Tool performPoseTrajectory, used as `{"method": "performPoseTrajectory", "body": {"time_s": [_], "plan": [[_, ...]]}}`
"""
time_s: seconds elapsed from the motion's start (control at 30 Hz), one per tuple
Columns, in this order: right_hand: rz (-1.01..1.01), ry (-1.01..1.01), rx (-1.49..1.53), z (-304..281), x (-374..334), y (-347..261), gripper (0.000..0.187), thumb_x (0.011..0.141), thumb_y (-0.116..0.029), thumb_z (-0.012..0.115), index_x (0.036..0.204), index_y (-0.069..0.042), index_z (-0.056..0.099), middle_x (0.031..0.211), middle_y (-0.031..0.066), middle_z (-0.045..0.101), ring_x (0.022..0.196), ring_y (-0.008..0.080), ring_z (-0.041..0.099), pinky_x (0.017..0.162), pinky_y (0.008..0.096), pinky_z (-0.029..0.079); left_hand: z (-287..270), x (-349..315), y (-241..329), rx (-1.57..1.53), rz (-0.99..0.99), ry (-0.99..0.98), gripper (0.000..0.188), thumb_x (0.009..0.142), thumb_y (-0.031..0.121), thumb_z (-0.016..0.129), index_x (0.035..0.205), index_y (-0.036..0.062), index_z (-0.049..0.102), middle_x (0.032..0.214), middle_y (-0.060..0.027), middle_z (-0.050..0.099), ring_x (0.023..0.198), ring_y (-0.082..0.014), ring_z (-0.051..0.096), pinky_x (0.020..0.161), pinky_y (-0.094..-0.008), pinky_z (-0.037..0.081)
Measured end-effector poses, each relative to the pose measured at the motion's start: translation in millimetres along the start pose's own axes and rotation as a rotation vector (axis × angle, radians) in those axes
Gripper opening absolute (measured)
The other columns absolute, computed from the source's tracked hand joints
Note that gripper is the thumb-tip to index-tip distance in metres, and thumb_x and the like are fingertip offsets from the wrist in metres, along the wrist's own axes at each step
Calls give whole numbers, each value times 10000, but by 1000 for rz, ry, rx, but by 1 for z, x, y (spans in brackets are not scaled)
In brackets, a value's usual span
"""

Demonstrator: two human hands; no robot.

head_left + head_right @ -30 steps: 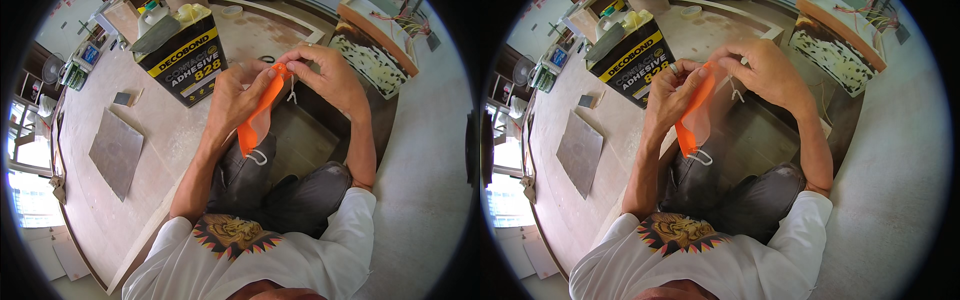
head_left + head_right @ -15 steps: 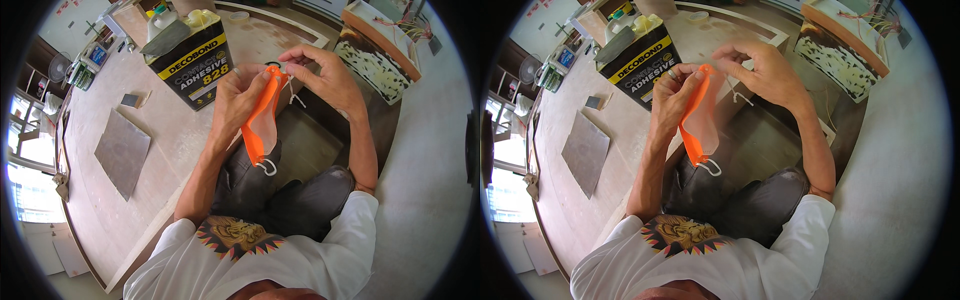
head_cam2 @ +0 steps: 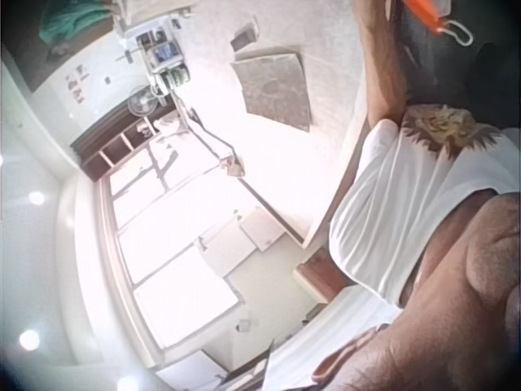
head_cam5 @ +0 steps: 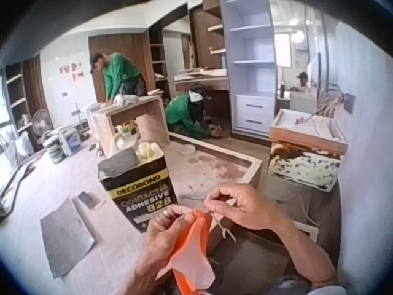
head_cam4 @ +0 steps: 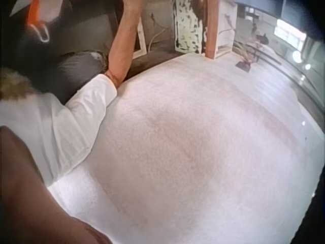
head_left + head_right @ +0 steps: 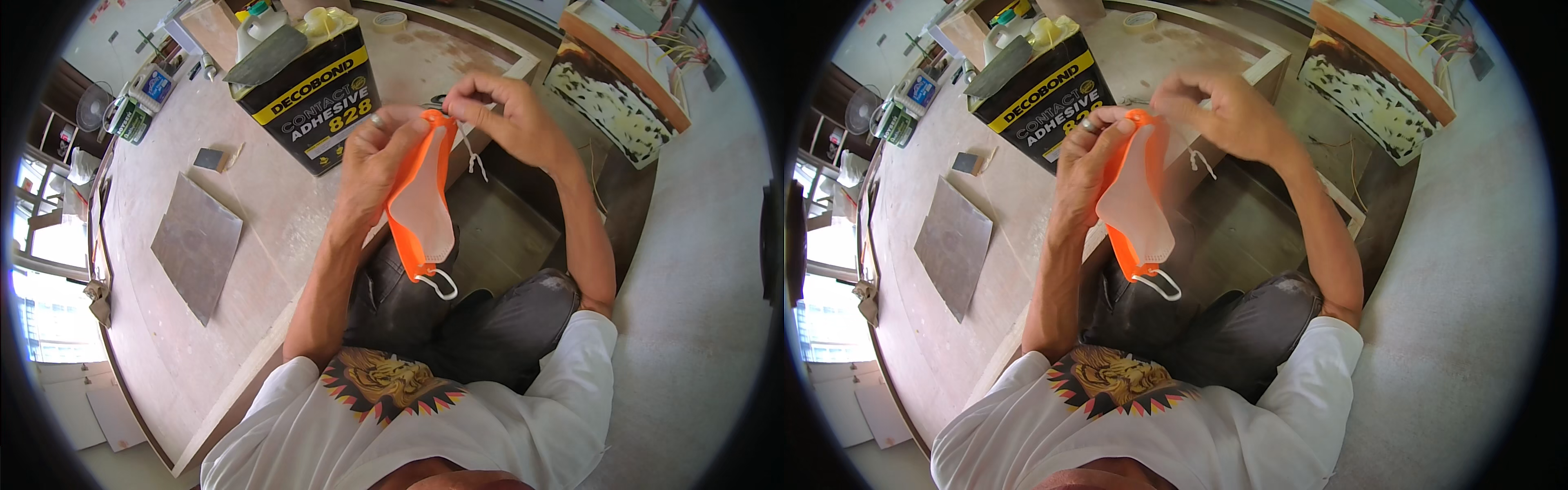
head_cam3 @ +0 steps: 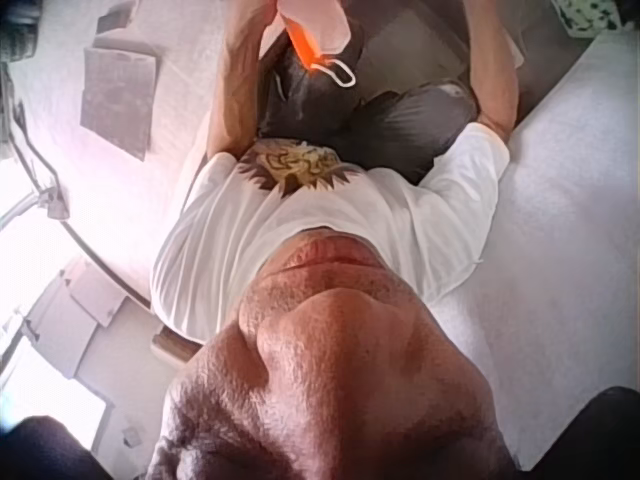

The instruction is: The person sits on the floor and assembles an orange face mask by hand. They fold the mask edges, use scissors to trim the elastic ear loops, and tie the loops to the mask corners. The mask is handled throughout, and the final tied loops are visible.

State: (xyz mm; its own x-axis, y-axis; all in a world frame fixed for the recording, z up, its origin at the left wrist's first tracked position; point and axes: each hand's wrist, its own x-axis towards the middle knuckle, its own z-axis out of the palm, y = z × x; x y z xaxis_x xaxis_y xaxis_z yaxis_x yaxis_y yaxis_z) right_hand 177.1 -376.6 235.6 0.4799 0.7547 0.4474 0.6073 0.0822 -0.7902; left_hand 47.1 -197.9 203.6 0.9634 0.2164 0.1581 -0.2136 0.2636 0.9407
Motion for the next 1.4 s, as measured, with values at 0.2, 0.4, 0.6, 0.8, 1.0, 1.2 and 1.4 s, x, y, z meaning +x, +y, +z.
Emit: {"method": "performPoseTrajectory", "body": {"time_s": [0.2, 0.4, 0.6, 0.8, 1.0, 1.2, 1.4], "plan": [[132, -11, -422, -4, 54, 96, 209, 909, -205, 672, 1035, -44, 716, 930, 123, 726, 845, 246, 692, 747, 390, 548, -38, -7, -2, -10, 55, 126, 161, 997, 158, 662, 1076, 19, 647, 995, -49, 710, 864, -84, 650, 785, -240, 538], [332, -241, -915, 13, 76, 205, 298, 785, -90, 673, 1080, -77, 715, 978, 166, 721, 916, 356, 691, 794, 449, 538, -36, -13, -8, -29, 46, 133, 178, 997, 169, 665, 1077, 14, 630, 996, -54, 704, 864, -81, 645, 777, -245, 537], [178, -110, -912, 22, 72, 218, 263, 771, -115, 691, 1028, -63, 721, 1062, 162, 700, 1044, 347, 665, 841, 457, 530, -37, -14, -12, -22, 41, 183, 165, 1003, 166, 657, 1076, 21, 628, 996, -45, 701, 866, -75, 636, 786, -238, 530], [440, -420, -813, 9, 91, 182, 253, 750, -152, 662, 948, 3, 690, 818, 134, 711, 723, 317, 683, 673, 401, 538, -41, -18, -14, -45, 33, 179, 147, 1008, 156, 644, 1067, 22, 631, 993, -41, 700, 865, -73, 632, 789, -236, 528], [377, -75, -195, -35, 75, 190, 197, 797, -148, 594, 924, -6, 641, 702, 47, 596, 628, 151, 577, 592, 318, 473, -38, -15, -13, -80, 21, 150, 151, 1005, 153, 648, 1070, 17, 634, 991, -47, 702, 866, -77, 642, 772, -233, 531], [378, 133, 99, -48, 39, 101, 324, 899, -196, 629, 1189, -53, 649, 768, -25, 537, 689, 63, 463, 629, 231, 390, -23, 1, -12, 10, 120, 163, 153, 1007, 150, 645, 1081, 16, 636, 991, -53, 704, 844, -83, 651, 753, -238, 544], [325, 103, 69, -41, 15, 54, 319, 985, -298, 654, 1184, -49, 651, 742, -26, 569, 664, 40, 474, 613, 203, 387, -18, 3, -8, 122, 149, 178, 155, 1011, 145, 644, 1095, 16, 635, 995, -47, 702, 852, -73, 645, 756, -231, 543]]}}
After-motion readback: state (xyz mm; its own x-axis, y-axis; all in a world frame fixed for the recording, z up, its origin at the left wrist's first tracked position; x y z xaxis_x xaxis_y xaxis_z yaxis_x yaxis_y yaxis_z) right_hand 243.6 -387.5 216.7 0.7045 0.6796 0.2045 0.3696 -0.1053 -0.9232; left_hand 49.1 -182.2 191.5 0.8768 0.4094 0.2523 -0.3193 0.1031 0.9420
